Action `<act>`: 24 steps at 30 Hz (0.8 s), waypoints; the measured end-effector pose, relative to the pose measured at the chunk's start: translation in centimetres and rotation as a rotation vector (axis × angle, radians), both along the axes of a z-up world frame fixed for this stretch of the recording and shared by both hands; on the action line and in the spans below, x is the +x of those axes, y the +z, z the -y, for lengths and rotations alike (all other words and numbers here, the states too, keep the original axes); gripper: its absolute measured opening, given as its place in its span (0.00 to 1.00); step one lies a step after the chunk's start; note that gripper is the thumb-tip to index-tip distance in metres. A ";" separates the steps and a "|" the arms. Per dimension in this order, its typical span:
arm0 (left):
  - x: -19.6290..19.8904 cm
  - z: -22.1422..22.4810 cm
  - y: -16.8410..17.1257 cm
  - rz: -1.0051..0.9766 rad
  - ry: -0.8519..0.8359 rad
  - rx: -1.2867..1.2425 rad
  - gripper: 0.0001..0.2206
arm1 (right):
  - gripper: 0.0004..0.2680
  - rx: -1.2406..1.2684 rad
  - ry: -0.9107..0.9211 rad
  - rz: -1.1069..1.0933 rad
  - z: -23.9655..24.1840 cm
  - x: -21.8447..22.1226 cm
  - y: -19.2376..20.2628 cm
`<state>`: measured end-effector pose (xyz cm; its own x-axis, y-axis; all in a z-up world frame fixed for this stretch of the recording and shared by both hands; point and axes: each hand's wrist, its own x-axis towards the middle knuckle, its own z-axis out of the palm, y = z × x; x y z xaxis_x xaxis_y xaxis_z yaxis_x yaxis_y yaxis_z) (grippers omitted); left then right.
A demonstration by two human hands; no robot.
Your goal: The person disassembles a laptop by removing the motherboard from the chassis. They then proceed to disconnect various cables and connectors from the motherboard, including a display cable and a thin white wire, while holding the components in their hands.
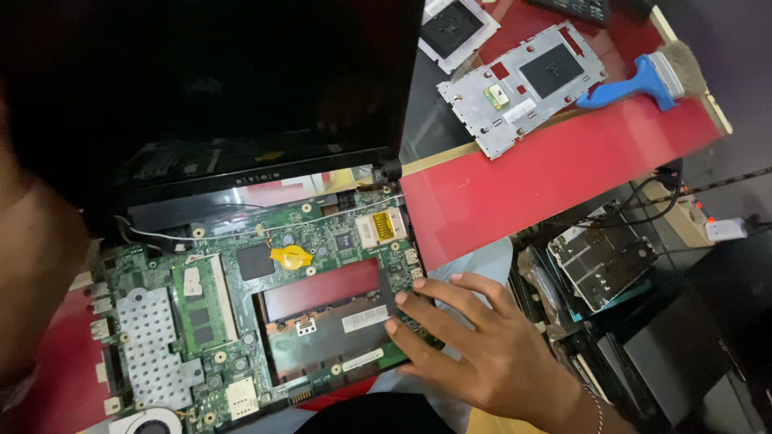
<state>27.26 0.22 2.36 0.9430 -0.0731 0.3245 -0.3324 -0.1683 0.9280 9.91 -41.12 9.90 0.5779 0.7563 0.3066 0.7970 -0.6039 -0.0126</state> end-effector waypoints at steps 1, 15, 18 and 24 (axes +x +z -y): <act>-2.4 4.2 2.9 -0.021 -0.048 -0.167 0.27 | 0.13 -0.020 0.001 0.007 0.0 0.0 0.1; -4.1 3.2 2.8 0.041 0.123 0.128 0.27 | 0.13 0.085 0.031 0.010 1.1 0.2 0.1; -4.4 4.4 4.5 0.142 0.139 0.299 0.22 | 0.12 0.102 0.016 0.061 0.9 0.3 -0.2; -5.5 5.9 6.8 0.208 0.292 0.421 0.23 | 0.10 0.030 -0.022 0.225 0.8 -1.0 -0.7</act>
